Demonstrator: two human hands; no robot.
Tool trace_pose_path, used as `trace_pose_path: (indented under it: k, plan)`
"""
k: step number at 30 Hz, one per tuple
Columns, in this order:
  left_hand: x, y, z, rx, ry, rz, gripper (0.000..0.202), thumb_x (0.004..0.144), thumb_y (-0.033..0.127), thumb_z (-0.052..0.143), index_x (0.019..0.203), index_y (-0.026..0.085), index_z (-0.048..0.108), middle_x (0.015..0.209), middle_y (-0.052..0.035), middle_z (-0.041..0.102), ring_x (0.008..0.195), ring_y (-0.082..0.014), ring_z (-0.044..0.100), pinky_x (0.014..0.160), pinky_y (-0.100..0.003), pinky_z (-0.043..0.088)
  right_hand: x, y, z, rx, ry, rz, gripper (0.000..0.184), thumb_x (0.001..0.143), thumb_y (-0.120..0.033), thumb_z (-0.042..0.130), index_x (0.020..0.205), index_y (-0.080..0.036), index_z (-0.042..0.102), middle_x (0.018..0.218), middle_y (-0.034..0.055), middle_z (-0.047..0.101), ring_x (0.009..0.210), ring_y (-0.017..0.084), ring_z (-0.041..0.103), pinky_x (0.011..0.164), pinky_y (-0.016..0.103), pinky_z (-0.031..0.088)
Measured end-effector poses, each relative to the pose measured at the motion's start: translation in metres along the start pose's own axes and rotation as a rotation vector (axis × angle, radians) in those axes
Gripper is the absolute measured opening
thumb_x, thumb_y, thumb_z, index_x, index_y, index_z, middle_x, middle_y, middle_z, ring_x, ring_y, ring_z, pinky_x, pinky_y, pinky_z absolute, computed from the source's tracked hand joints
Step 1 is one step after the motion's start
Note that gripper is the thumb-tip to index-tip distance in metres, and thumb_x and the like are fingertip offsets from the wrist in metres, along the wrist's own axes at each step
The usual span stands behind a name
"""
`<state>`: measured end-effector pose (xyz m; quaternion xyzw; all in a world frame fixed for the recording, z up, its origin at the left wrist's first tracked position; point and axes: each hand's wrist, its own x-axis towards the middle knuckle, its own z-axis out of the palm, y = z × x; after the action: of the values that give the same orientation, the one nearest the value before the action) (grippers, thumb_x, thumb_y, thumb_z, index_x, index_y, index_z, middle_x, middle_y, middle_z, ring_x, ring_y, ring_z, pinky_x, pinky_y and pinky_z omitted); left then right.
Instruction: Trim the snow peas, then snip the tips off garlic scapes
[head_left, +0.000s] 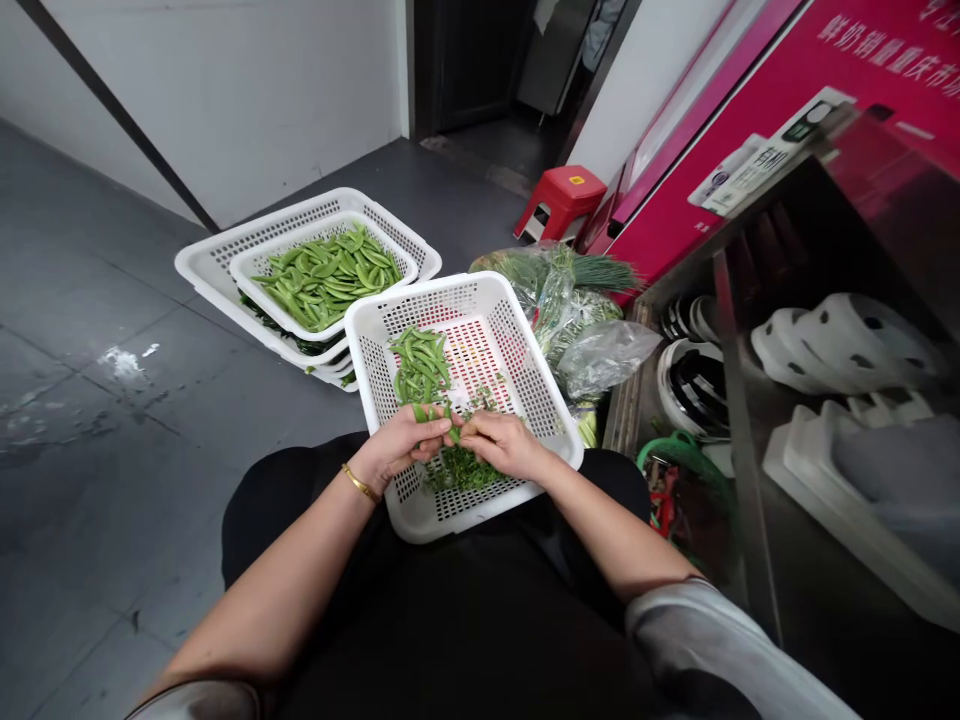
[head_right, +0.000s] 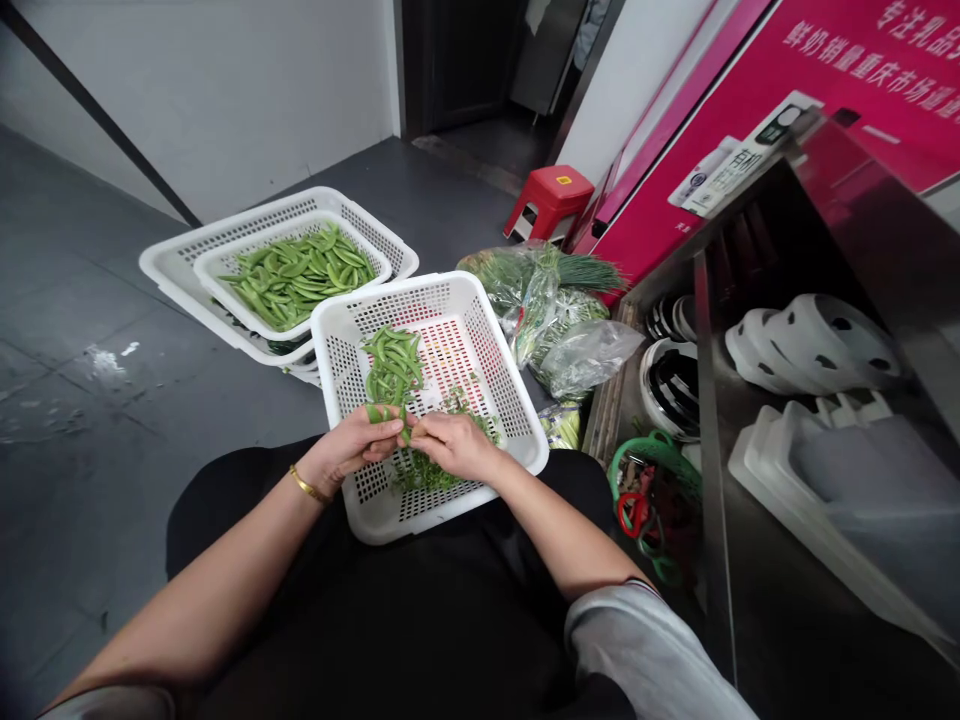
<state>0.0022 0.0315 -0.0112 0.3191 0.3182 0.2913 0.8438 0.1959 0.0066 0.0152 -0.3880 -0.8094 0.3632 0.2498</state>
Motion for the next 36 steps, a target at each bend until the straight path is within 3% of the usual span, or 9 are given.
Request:
trace_pose_path:
  k: [4, 8, 11, 14, 17, 23, 30, 33, 36]
  plan:
    - [-0.004, 0.003, -0.002, 0.09, -0.206, -0.096, 0.025, 0.067, 0.031, 0.076, 0.069, 0.01, 0.062, 0.051, -0.0014, 0.057, 0.032, -0.0008, 0.029, 0.03, -0.015, 0.017, -0.007, -0.009, -0.006, 0.424, -0.177, 0.186, 0.021, 0.088, -0.037, 0.051, 0.079, -0.019, 0.055, 0.058, -0.0054, 0.057, 0.044, 0.008, 0.054, 0.047, 0.019, 0.043]
    - [-0.004, 0.006, -0.009, 0.195, -0.241, -0.141, 0.023, 0.07, 0.029, 0.074, 0.074, 0.01, 0.063, 0.048, 0.0006, 0.056, 0.031, -0.0019, 0.031, 0.03, -0.015, 0.019, -0.011, 0.015, -0.028, 0.505, 0.204, 0.309, 0.025, 0.088, -0.042, 0.05, 0.076, -0.019, 0.05, 0.048, -0.0079, 0.049, 0.038, 0.008, 0.047, 0.041, 0.02, 0.04]
    - [-0.003, 0.006, -0.01, 0.203, -0.234, -0.159, 0.023, 0.068, 0.029, 0.075, 0.073, 0.012, 0.061, 0.05, 0.0014, 0.056, 0.031, -0.0018, 0.031, 0.03, -0.016, 0.018, -0.01, 0.025, -0.042, 0.166, 0.37, 0.255, 0.021, 0.088, -0.038, 0.05, 0.089, -0.018, 0.054, 0.07, 0.0001, 0.06, 0.051, 0.01, 0.054, 0.048, 0.024, 0.045]
    - [0.001, 0.004, -0.007, 0.215, -0.235, -0.19, 0.02, 0.067, 0.027, 0.074, 0.073, 0.012, 0.062, 0.046, 0.003, 0.052, 0.03, -0.003, 0.031, 0.031, -0.017, 0.017, -0.005, 0.014, -0.036, -0.355, 0.162, 0.03, 0.026, 0.089, -0.033, 0.052, 0.111, -0.019, 0.055, 0.109, 0.0114, 0.059, 0.086, 0.019, 0.06, 0.065, 0.029, 0.049]
    - [0.003, 0.002, -0.003, 0.317, -0.231, -0.211, 0.018, 0.071, 0.029, 0.067, 0.069, 0.012, 0.064, 0.037, 0.0053, 0.042, 0.028, -0.0048, 0.028, 0.031, -0.019, 0.017, 0.001, 0.003, -0.02, -0.668, -0.145, -0.142, 0.019, 0.093, -0.025, 0.044, 0.1, -0.018, 0.061, 0.096, 0.0102, 0.061, 0.088, 0.02, 0.058, 0.07, 0.031, 0.047]
    - [-0.006, 0.002, 0.007, 0.751, -0.173, 0.154, 0.018, 0.076, 0.032, 0.067, 0.074, 0.015, 0.066, 0.061, -0.0009, 0.063, 0.049, -0.0096, 0.052, 0.047, -0.02, 0.039, -0.001, 0.008, -0.013, -0.239, -0.226, -0.087, 0.024, 0.092, -0.027, 0.046, 0.075, -0.016, 0.059, 0.066, 0.0017, 0.06, 0.061, 0.013, 0.056, 0.06, 0.025, 0.044]
    - [0.003, -0.009, 0.016, 0.323, 0.421, 0.459, 0.023, 0.084, 0.04, 0.057, 0.08, 0.017, 0.058, 0.053, 0.0032, 0.055, 0.038, -0.0078, 0.043, 0.036, -0.019, 0.031, 0.0, 0.017, 0.017, 0.249, 0.329, 0.294, 0.028, 0.091, -0.039, 0.046, 0.082, -0.018, 0.062, 0.057, -0.0027, 0.058, 0.052, 0.011, 0.057, 0.057, 0.022, 0.046]
    - [0.001, 0.009, -0.002, 0.149, 0.664, 0.579, 0.019, 0.08, 0.035, 0.062, 0.079, 0.016, 0.062, 0.056, 0.0031, 0.053, 0.039, -0.0061, 0.039, 0.034, -0.017, 0.027, -0.004, 0.026, 0.004, 0.041, -0.027, 0.277, 0.022, 0.086, -0.036, 0.055, 0.079, -0.019, 0.067, 0.06, -0.0013, 0.062, 0.059, 0.012, 0.059, 0.062, 0.023, 0.044]
    - [-0.008, 0.03, -0.019, -0.017, 0.58, 0.571, 0.017, 0.074, 0.031, 0.064, 0.072, 0.014, 0.063, 0.064, -0.003, 0.061, 0.041, -0.0062, 0.04, 0.033, -0.017, 0.023, 0.008, 0.034, -0.012, -0.282, -0.507, 0.36, 0.022, 0.068, -0.04, 0.074, 0.076, -0.019, 0.071, 0.063, 0.0009, 0.065, 0.06, 0.015, 0.059, 0.057, 0.023, 0.04]
